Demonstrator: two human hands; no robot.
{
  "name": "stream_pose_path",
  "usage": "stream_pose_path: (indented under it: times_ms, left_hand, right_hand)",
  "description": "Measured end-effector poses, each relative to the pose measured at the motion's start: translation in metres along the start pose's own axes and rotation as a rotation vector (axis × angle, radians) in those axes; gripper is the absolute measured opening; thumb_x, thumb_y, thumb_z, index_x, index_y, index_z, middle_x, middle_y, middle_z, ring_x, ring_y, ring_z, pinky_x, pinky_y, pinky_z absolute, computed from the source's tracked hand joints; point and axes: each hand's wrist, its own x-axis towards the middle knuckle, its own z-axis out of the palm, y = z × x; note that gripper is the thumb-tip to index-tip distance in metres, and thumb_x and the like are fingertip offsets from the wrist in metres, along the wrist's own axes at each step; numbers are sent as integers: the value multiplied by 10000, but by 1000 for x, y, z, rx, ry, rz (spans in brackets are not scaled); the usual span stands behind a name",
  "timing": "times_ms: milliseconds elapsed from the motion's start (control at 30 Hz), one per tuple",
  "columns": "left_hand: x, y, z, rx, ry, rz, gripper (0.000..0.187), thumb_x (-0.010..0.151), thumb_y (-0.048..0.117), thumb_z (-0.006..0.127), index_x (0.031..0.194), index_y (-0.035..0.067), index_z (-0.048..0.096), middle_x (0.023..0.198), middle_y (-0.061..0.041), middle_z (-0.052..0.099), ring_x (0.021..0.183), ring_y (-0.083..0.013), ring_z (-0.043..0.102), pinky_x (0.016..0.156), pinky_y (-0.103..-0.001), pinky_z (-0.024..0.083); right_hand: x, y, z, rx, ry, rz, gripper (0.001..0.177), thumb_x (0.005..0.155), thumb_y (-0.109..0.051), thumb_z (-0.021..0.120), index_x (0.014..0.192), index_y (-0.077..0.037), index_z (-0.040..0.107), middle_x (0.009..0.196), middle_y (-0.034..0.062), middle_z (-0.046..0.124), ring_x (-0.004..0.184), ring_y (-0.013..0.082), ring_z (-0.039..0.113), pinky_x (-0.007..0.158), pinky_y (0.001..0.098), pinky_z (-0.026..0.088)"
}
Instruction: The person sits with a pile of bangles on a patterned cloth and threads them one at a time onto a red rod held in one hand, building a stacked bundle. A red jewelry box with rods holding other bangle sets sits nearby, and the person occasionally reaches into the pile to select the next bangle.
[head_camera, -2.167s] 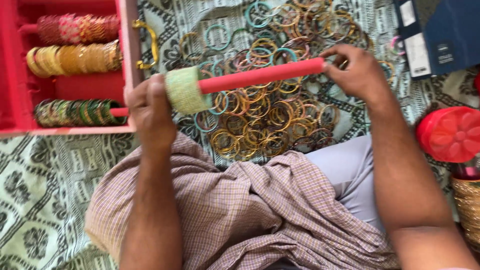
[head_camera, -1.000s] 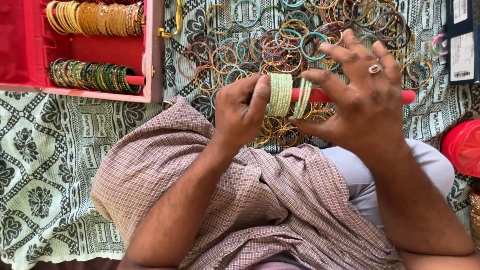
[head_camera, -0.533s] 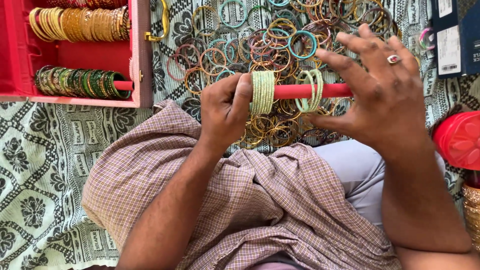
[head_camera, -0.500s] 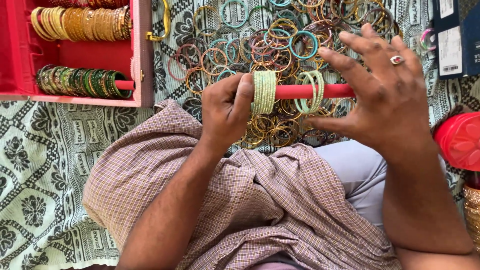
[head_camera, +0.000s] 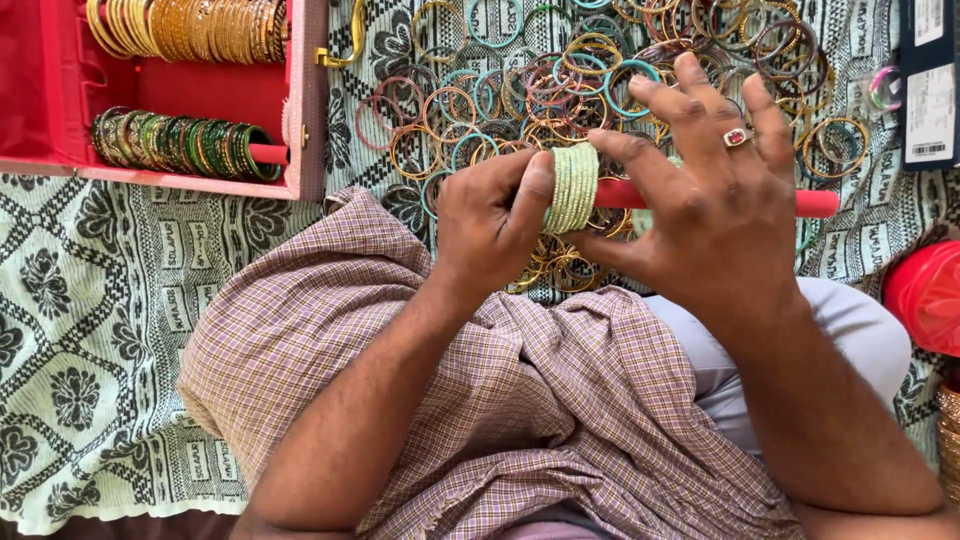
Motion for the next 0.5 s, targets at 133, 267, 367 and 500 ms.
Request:
stream_pose_path:
  times_ms: [133, 267, 367, 500]
  left_hand:
    - [1, 1, 1, 5, -5, -9, 363, 1075, 297, 517, 836, 54, 643, 652, -84, 587, 546, -215, 576, 540, -399, 422]
    - [0, -1, 2, -4, -8, 0, 356, 1082, 293, 516, 844, 59, 641, 661, -71, 597, 555, -200, 585, 541, -388, 423]
    - [0, -1, 3, 4, -16, -13, 364, 1082, 289, 520, 824, 57, 630, 645, -72, 577, 534, -197, 558, 531, -390, 404]
    - [-1, -1, 3, 4, -32, -21, 369, 1080, 291, 516, 816, 60, 629, 635, -65, 573, 524, -184, 553, 521, -388, 402]
  right_hand:
    - [0, 2, 1, 7, -4, 2, 605, 772, -586, 878, 1205, -181, 758, 1428, 116, 601, 1428, 355, 536, 1218, 562, 291]
    - [-1, 2, 2, 38, 23, -15, 606, 850, -593, 867, 1271, -177, 739, 1452, 132, 592, 1436, 371, 529, 1219, 564, 281]
    - [-1, 2, 1, 71, 14, -30, 612, 854, -585, 865, 1295, -183, 733, 1453, 138, 585, 1432, 377, 525, 1213, 558, 278]
    - [-1, 2, 0, 35, -6, -24, 576, 811, -559, 872, 1237, -191, 750, 1441, 98, 601, 1432, 354, 531, 1215, 543, 282]
